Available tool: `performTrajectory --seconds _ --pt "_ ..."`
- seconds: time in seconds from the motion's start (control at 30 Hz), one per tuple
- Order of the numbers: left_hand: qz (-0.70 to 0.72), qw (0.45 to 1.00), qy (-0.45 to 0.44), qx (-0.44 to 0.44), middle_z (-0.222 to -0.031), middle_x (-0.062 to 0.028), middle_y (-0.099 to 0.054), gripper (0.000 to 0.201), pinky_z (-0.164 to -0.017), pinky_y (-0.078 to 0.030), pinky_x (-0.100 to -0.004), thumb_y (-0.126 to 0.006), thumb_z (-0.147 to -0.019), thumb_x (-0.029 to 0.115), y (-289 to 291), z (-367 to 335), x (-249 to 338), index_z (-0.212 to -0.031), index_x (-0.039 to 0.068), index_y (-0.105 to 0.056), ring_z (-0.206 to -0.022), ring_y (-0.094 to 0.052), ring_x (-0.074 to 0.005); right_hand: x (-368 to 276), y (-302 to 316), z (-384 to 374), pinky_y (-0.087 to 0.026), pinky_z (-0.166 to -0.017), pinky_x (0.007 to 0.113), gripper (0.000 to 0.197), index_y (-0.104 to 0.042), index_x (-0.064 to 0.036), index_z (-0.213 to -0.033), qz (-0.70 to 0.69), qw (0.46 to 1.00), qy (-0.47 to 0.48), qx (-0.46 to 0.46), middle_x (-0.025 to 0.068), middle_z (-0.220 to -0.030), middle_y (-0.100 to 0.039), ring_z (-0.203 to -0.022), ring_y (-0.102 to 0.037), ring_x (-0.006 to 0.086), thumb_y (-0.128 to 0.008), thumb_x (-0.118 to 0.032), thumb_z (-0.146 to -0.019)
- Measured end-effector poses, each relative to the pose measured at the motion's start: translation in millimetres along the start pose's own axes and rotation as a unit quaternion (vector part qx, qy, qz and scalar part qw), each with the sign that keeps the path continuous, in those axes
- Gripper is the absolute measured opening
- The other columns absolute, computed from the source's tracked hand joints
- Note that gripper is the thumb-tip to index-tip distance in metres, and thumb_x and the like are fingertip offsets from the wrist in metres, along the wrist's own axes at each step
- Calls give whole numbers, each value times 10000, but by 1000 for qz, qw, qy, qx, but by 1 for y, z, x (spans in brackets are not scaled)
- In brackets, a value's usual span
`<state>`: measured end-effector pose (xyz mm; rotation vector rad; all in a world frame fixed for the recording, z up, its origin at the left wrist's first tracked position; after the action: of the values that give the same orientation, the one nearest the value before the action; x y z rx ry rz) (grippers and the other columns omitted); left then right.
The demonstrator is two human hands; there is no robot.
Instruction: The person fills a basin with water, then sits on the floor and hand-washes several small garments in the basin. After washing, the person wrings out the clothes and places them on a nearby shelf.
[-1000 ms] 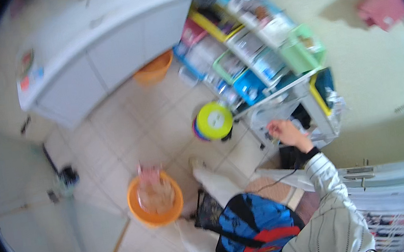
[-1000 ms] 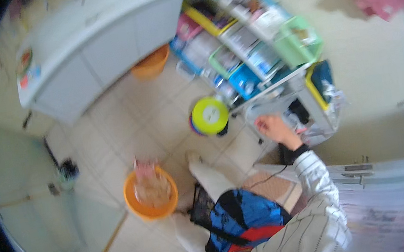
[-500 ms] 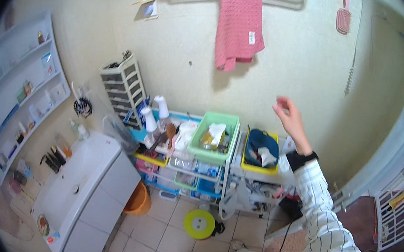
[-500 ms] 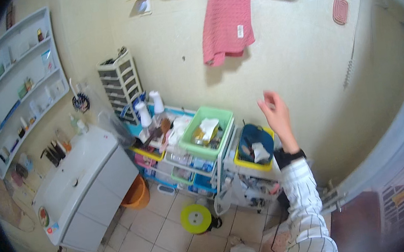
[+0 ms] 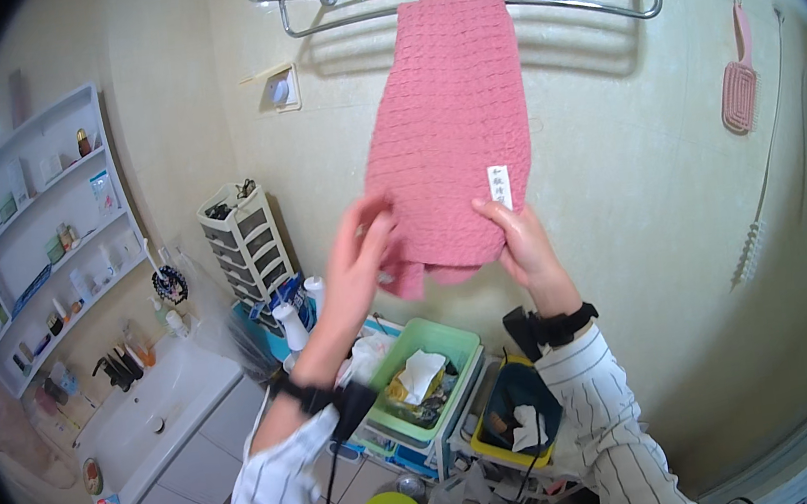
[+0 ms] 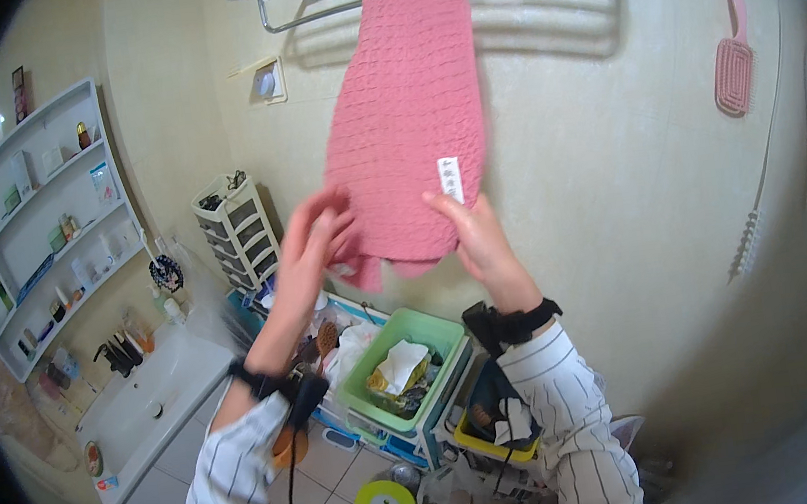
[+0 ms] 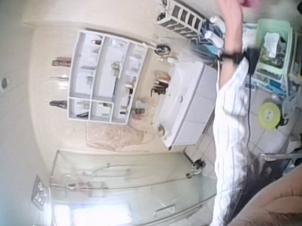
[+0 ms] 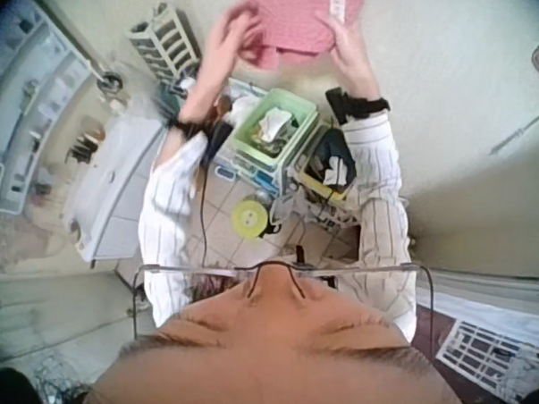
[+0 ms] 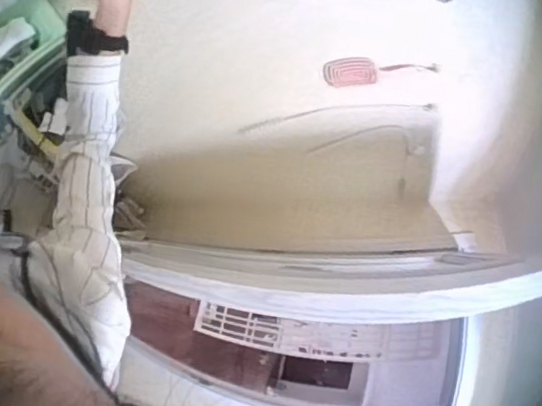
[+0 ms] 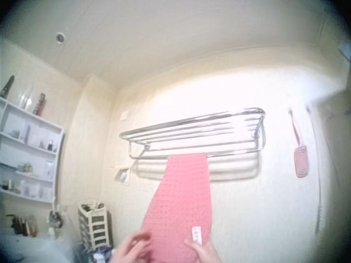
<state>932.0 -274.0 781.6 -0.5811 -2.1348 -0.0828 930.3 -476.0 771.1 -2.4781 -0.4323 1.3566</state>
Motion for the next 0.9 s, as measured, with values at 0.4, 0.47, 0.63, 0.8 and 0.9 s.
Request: performTrajectory --seconds 0.4,0.47,0.63,0.8,0.9 --pt "-376 911 -171 5 -781 -314 -583 339 -677 -447 -489 -471 -944 274 -84 -90 16 -959 -60 -528 -791 -570 -482 3 -62 14 -336 -1007 424 505 -332 -61 -1359 -85 987 3 -138 85 -1302 -452 -1184 -442 217 -443 -297 -927" --pt "-369 917 -148 18 -726 -308 -569 434 -656 -440 -480 -443 -959 325 -82 -92 22 -853 -82 -551 -744 -568 -474 -2 -62 15 -357 -978 395 463 -369 -30 -1317 -135 979 53 -146 85 -1258 -466 -1131 -465 198 -475 -215 -907" --pt "-375 918 -122 34 -706 -296 -561 485 -628 -429 -465 -435 -965 343 -78 -92 24 -778 -88 -556 -698 -551 -468 7 -62 19 -424 -891 332 401 -448 6 -1230 -113 980 81 -145 51 -1144 -514 -997 -518 166 -542 -93 -854" --pt "-355 922 -145 55 -701 -287 -564 462 -636 -431 -464 -428 -970 331 -67 -93 24 -791 -72 -564 -687 -561 -457 -16 -54 35 -421 -900 317 507 -433 20 -1239 262 927 225 -149 68 -1141 -501 -1017 -502 153 -603 3 -762" --pt "-212 966 -139 57 -741 -293 -565 400 -668 -436 -475 -444 -964 318 -56 -93 17 -871 -54 -556 -740 -580 -462 -14 -40 37 -370 -982 317 599 -377 37 -1302 171 965 165 -107 84 -1248 -445 -1150 -461 184 -556 48 -730"
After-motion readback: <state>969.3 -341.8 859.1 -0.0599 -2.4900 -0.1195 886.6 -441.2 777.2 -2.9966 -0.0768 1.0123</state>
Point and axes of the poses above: each hand's wrist, its own z-axis away from the middle knuckle, its own y-axis out of the back of the hand, x = y × z, the point moved 8 cm from there along -z, towards the middle knuckle
